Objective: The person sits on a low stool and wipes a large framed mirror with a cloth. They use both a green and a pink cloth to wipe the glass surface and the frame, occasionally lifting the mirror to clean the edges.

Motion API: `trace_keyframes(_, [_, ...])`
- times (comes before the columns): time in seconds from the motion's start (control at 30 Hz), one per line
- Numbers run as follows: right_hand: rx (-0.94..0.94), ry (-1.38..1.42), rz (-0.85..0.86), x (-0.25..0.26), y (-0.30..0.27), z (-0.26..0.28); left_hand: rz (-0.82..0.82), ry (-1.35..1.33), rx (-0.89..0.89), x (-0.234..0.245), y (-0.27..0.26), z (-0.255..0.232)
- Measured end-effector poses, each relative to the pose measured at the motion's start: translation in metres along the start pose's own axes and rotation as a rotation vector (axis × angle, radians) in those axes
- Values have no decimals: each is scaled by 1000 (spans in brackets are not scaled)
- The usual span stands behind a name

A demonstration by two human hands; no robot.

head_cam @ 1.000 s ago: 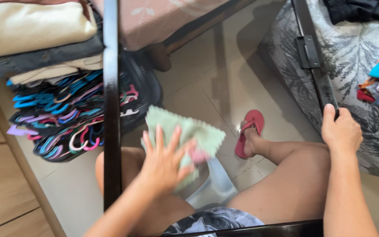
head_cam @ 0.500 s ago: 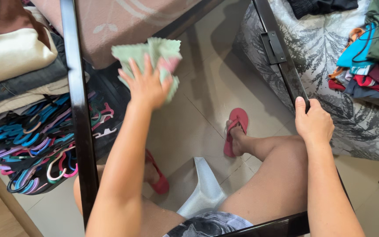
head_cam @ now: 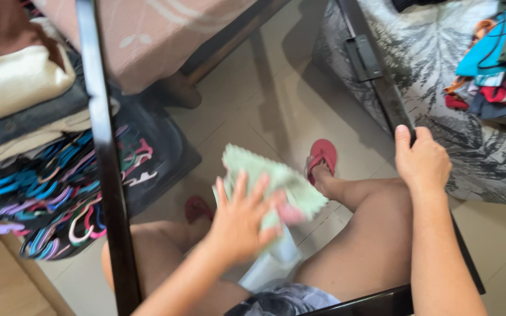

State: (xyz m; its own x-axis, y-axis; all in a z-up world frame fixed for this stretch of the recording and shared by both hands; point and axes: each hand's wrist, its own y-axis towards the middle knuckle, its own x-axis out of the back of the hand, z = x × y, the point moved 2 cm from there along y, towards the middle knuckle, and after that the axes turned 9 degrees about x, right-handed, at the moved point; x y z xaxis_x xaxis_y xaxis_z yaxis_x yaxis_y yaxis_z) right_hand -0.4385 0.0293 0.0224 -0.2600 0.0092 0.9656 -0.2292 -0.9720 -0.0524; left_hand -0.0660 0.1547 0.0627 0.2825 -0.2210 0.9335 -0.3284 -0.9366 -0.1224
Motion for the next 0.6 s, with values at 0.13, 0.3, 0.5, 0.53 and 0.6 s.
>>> trace_keyframes(0.13, [-58,22,41,3,1,9,-122,176,95,-2,126,58])
trace_keyframes(0.3, [-50,44,33,6,4,17,-122,125,349,13,250,109])
trace_keyframes(0.5, [-72,51,43,7,8,18,-179,207,279,3,228,88])
trace_keyframes(0.53, [-71,54,41,6,6,19,-190,221,220,-2,202,75])
trace_keyframes(0.6, [-54,36,37,4,5,16,-194,222,96,-8,146,41])
